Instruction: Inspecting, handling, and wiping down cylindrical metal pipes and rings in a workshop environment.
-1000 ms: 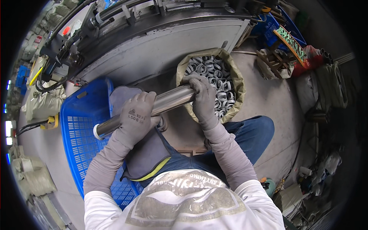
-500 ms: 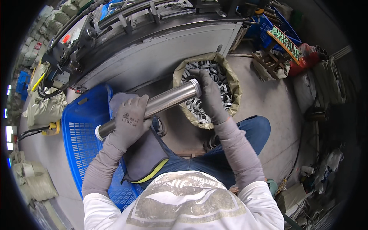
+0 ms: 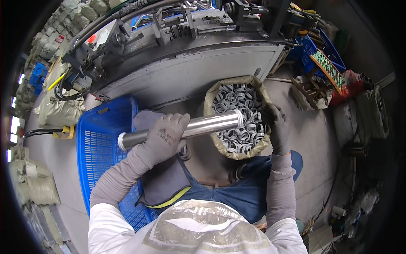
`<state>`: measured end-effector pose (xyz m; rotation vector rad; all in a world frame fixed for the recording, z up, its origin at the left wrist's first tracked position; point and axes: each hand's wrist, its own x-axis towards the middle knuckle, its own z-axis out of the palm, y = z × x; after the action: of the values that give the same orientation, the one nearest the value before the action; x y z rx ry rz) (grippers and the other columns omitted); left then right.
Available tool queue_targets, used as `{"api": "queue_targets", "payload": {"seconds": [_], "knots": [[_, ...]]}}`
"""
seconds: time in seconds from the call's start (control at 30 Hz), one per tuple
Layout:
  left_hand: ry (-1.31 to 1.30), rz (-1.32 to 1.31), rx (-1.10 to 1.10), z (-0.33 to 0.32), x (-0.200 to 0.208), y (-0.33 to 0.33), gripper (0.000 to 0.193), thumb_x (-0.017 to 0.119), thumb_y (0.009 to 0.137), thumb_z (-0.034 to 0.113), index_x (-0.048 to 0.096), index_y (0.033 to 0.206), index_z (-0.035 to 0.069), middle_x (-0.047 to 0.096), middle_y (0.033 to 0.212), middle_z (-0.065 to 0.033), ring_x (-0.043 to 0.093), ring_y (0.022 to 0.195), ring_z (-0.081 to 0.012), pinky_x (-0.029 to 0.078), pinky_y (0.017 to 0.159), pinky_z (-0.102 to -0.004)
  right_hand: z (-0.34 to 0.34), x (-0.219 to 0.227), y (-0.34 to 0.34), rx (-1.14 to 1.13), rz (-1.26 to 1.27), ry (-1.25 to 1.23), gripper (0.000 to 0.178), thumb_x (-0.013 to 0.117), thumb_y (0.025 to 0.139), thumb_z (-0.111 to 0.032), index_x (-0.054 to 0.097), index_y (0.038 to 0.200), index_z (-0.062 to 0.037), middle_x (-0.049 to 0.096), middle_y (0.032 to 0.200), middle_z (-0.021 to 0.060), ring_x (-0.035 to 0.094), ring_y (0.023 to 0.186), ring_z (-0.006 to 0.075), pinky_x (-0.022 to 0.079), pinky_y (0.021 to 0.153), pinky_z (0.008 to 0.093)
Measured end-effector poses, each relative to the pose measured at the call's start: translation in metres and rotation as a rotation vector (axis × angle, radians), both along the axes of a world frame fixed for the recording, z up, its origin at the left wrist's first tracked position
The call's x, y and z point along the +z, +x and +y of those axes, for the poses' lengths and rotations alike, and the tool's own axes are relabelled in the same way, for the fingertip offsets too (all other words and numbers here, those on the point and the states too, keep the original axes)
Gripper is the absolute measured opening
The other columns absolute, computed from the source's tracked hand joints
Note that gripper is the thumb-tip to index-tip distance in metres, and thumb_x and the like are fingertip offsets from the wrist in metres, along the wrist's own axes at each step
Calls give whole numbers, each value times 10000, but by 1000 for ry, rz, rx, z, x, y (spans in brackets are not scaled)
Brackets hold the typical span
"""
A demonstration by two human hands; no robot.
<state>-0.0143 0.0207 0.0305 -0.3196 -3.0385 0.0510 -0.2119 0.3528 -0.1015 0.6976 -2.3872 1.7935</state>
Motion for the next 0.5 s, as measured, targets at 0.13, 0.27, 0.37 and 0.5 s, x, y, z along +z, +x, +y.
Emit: {"api": "queue_targets", "payload": {"seconds": [0.13, 0.27, 0.37, 0.5], "knots": [[-36, 29, 100, -16, 27, -36, 717, 781, 748, 196, 524, 1399, 43, 630, 1211, -186, 611, 1120, -381, 487, 972, -481, -1, 2, 1, 14, 118, 21, 355, 587, 1077, -221, 640, 1269, 73, 740, 1100, 145, 739, 927, 181, 590, 833, 280], [-102, 526, 96, -66, 44, -120, 701, 760, 812, 148, 506, 1461, 72, 643, 1267, -167, 617, 1203, -362, 484, 1026, -479, -2, 0, 1, -17, -72, -110, 357, 591, 1075, -223, 641, 1268, 73, 743, 1082, 138, 737, 928, 178, 587, 825, 276], [-201, 547, 278, -91, 71, -187, 662, 750, 851, 146, 508, 1464, 84, 659, 1305, -156, 629, 1226, -341, 488, 1044, -467, -2, -2, -1, -59, -73, -73, 360, 587, 1078, -225, 639, 1272, 74, 745, 1075, 137, 735, 914, 175, 585, 823, 279], [-261, 521, 392, -118, 89, -260, 628, 740, 880, 180, 514, 1460, 98, 657, 1332, -163, 623, 1268, -346, 492, 1069, -471, -5, 5, 5, -48, -96, -94, 339, 591, 1076, -218, 669, 1238, 69, 739, 1057, 102, 717, 908, 147, 576, 822, 276]]}}
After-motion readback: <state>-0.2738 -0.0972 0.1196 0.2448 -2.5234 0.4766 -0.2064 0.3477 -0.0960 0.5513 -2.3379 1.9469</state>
